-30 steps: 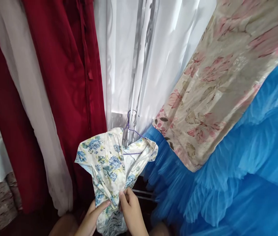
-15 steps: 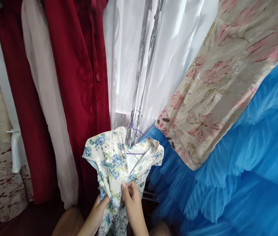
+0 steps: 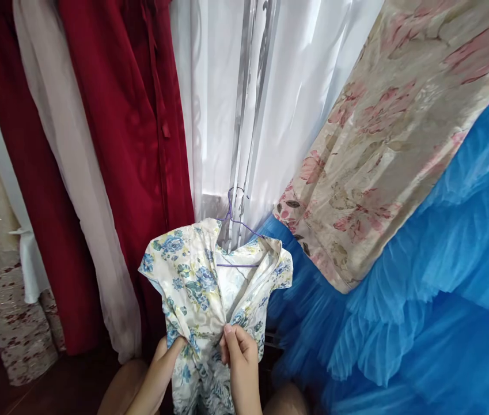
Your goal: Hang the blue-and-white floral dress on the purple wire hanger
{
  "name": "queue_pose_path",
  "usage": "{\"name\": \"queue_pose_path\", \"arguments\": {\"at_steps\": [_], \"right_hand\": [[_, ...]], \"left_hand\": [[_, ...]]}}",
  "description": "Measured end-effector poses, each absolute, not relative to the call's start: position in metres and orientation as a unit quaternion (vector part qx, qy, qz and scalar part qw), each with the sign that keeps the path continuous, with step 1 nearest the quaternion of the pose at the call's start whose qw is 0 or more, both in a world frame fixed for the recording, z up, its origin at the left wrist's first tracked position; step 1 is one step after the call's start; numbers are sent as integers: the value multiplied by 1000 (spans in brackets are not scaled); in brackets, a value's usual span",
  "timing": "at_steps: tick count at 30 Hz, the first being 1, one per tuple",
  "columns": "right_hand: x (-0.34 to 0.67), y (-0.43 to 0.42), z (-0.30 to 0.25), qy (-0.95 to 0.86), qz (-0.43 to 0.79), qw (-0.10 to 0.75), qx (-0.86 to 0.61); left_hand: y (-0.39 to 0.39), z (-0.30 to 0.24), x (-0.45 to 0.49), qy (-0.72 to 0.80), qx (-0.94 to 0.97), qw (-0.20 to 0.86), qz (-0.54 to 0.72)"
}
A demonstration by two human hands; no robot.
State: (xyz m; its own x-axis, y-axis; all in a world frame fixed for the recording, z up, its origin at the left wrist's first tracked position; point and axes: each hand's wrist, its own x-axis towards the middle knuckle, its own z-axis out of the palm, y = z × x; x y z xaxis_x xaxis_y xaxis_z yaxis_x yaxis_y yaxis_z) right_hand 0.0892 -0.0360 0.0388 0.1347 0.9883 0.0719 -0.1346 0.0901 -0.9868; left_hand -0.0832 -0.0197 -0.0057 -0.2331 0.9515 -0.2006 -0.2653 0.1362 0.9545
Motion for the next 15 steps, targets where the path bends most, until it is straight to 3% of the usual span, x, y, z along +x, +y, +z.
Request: {"name": "queue_pose_path", "arguments": {"at_steps": [4, 6, 10, 15], "right_hand": [[85, -31, 27, -418, 510, 581, -477], [80, -26, 21, -416, 530, 568, -473], [70, -19, 18, -457, 560, 515, -461], [67, -13, 28, -443, 577, 494, -476]], "left_hand": [[-5, -20, -100, 563, 383, 288, 674], [-6, -22, -95, 564, 422, 233, 670], [-10, -14, -65, 495, 562, 339, 569], [-1, -5, -41, 460, 596, 409, 515]]}}
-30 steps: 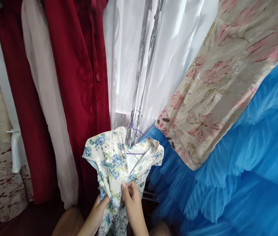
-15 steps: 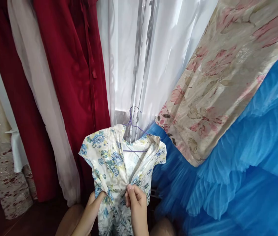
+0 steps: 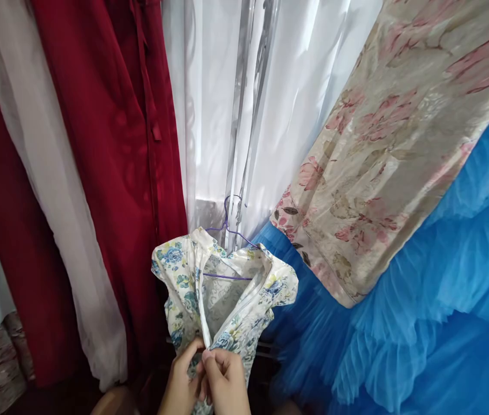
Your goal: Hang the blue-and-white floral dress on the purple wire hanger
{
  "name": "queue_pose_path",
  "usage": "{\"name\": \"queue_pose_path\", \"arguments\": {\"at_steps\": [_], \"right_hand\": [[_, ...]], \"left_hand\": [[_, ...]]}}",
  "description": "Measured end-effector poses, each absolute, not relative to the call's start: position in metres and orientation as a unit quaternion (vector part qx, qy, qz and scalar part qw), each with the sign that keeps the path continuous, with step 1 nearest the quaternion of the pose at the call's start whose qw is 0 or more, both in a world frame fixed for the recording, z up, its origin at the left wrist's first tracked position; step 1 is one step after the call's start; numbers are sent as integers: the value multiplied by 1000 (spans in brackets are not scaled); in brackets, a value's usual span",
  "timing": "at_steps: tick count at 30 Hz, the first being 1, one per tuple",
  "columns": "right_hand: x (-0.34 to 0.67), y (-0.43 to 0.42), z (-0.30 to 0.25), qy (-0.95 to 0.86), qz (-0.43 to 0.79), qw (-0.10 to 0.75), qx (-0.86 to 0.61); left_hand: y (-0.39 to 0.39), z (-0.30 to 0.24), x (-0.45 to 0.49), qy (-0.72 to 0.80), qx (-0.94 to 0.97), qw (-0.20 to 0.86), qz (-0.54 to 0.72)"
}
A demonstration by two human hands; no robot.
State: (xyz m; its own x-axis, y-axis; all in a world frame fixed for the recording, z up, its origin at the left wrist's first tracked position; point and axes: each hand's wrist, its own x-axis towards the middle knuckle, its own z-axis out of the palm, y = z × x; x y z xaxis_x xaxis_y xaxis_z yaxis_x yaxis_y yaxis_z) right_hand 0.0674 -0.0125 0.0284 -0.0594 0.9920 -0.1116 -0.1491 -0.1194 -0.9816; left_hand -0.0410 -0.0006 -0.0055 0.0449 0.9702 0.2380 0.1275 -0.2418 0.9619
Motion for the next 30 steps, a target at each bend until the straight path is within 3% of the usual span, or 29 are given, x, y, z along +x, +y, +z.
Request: {"name": "queue_pose_path", "arguments": {"at_steps": [7, 16, 22, 26, 30], "right_hand": [[79, 20, 70, -443, 536, 524, -491], [87, 78, 180, -474, 457, 588, -470], [85, 86, 184, -473, 432, 617, -457], [85, 78, 166, -461, 429, 636, -446], [85, 61, 163, -486, 418, 628, -442]], "left_hand": [[-2, -14, -23, 457, 576, 420, 532], [8, -42, -9, 436, 644, 362, 513], [8, -62, -15, 440, 641, 386, 497], [26, -30, -36, 396, 679, 395, 476], [59, 56, -59, 384, 674, 317, 547]]}}
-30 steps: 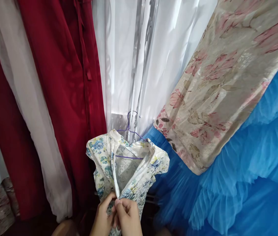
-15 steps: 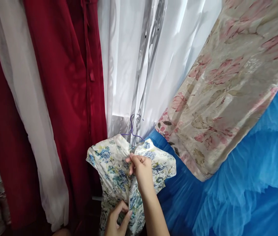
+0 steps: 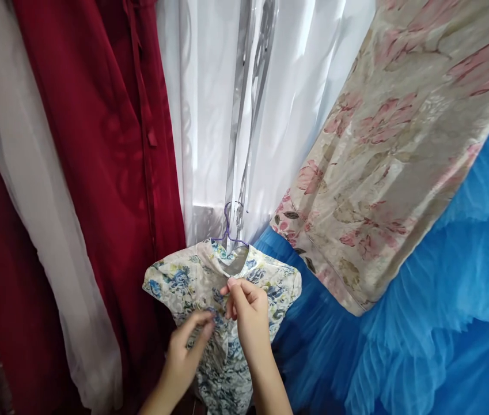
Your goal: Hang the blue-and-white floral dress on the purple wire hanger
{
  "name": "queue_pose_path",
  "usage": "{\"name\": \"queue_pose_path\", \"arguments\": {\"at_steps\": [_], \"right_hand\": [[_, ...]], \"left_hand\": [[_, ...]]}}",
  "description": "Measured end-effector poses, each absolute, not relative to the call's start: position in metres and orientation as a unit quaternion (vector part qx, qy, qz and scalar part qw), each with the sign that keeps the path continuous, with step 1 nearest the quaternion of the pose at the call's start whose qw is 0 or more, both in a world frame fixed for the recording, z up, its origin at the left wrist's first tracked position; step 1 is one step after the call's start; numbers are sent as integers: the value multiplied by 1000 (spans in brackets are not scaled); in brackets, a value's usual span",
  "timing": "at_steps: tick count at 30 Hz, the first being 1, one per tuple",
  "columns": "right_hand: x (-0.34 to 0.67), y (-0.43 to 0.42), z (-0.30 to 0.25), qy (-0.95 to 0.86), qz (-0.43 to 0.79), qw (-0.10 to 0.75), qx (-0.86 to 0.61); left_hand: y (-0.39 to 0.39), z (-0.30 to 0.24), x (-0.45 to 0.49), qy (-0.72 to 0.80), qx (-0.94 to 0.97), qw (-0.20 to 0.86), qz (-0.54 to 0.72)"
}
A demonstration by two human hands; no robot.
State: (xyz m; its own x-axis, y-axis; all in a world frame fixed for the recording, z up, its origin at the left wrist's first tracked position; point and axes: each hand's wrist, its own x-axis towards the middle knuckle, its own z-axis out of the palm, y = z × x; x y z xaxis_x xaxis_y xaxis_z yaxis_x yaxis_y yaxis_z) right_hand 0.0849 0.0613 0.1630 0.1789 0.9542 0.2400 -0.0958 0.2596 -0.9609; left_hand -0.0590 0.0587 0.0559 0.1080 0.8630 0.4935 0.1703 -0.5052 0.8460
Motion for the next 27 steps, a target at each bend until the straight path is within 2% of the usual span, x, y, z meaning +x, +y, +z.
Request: {"name": "queue_pose_path", "arguments": {"at_steps": [3, 6, 11, 15, 23, 25, 27], "right_hand": [[86, 55, 171, -506, 407, 625, -433], [89, 58, 174, -517, 405, 631, -412], [89, 74, 157, -526, 414, 632, -391], [86, 77, 142, -512, 420, 635, -399], [82, 38, 108, -455, 476, 622, -424], [77, 26, 100, -447, 490, 616, -425], [72, 19, 96, -451, 504, 604, -422]], "left_hand": [[82, 126, -63, 330, 713, 234, 573], [95, 172, -57, 295, 782, 171, 521], [100, 190, -43, 299, 786, 46, 540], [98, 192, -38, 299, 767, 17, 567], [111, 215, -89, 353, 611, 122, 697], [128, 208, -115, 349, 539, 183, 745], [145, 191, -139, 316, 430, 293, 793]]}}
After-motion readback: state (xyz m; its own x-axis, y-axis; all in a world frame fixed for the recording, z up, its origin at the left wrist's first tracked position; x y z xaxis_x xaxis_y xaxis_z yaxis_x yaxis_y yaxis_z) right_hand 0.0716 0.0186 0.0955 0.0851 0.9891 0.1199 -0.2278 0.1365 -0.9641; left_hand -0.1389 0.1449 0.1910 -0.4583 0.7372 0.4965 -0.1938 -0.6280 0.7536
